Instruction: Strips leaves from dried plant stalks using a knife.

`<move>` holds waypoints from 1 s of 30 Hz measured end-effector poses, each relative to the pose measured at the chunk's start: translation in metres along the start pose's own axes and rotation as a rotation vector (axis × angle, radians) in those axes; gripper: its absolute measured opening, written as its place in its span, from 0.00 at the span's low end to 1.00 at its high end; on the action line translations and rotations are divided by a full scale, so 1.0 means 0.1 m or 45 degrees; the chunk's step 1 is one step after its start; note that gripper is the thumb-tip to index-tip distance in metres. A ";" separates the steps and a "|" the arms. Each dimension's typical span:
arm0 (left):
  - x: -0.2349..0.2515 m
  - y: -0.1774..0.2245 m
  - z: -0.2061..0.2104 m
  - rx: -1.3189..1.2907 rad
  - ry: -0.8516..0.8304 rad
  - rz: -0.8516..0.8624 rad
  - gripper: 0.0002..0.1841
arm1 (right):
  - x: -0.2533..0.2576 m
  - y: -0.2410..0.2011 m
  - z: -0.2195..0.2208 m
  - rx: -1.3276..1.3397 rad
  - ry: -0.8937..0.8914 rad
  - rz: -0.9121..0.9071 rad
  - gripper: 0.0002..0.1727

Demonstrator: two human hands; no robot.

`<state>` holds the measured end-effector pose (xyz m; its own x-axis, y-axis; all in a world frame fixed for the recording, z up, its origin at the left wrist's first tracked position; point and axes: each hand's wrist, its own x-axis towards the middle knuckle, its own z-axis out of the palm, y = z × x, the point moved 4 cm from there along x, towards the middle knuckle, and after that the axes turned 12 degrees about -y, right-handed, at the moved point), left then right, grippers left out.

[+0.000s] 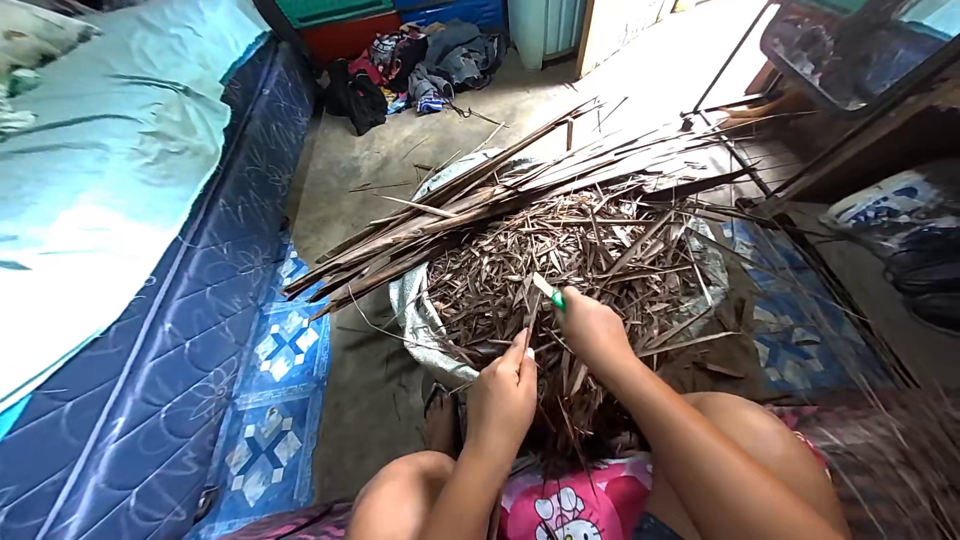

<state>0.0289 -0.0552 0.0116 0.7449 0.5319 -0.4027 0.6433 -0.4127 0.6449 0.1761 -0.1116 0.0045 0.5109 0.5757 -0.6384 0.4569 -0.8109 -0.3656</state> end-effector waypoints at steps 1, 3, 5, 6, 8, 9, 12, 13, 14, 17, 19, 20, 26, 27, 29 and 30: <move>0.01 -0.03 0.00 -0.052 -0.025 -0.011 0.23 | 0.00 0.02 -0.04 0.040 -0.030 -0.022 0.18; 0.06 -0.12 0.00 -0.254 -0.032 -0.027 0.22 | -0.12 -0.04 0.00 0.074 -0.138 -0.162 0.17; 0.09 -0.15 -0.01 -0.512 -0.052 -0.024 0.17 | -0.24 -0.13 0.14 0.032 -0.255 -0.276 0.16; 0.07 -0.12 -0.01 -0.637 -0.074 -0.014 0.16 | -0.28 -0.15 0.17 -0.004 -0.284 -0.275 0.15; 0.01 -0.05 0.00 -0.847 -0.129 0.021 0.19 | -0.25 -0.11 0.13 -0.030 -0.207 -0.210 0.15; -0.01 -0.01 0.00 -0.907 -0.167 0.030 0.20 | -0.16 -0.04 0.07 -0.015 -0.149 -0.146 0.16; -0.03 0.02 0.02 -0.942 -0.221 0.038 0.20 | 0.09 0.19 -0.12 0.148 -0.034 -0.043 0.19; -0.01 0.00 0.03 -0.936 -0.212 0.028 0.20 | 0.10 0.21 -0.15 0.260 -0.008 -0.100 0.20; 0.01 -0.02 0.03 -0.929 -0.203 0.018 0.20 | 0.07 0.20 -0.16 0.395 0.007 -0.197 0.20; -0.01 0.00 0.03 -0.921 -0.242 0.005 0.21 | 0.02 0.12 -0.05 0.839 -0.118 -0.440 0.15; -0.05 0.04 0.06 -0.877 -0.337 -0.006 0.23 | 0.02 0.11 0.01 1.047 -0.176 -0.431 0.08; -0.06 0.05 0.07 -0.831 -0.391 -0.014 0.25 | 0.04 0.13 0.01 1.157 -0.156 -0.419 0.07; -0.01 0.01 0.05 -0.837 -0.282 0.025 0.21 | 0.04 0.23 -0.16 0.783 0.098 -0.453 0.14; 0.01 -0.02 0.03 -0.809 -0.240 0.012 0.20 | -0.07 0.14 -0.13 0.566 -0.015 -0.415 0.15; 0.06 -0.08 -0.02 -0.718 -0.177 -0.041 0.16 | -0.32 -0.02 0.04 0.212 -0.228 -0.332 0.16; 0.07 -0.10 -0.04 -0.680 -0.166 -0.072 0.15 | -0.43 -0.07 0.14 0.094 -0.309 -0.283 0.16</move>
<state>0.0274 -0.0444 0.0046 0.7494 0.4323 -0.5016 0.5292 0.0644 0.8461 0.1407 -0.1320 0.0250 0.2123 0.7049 -0.6767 0.4793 -0.6786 -0.5565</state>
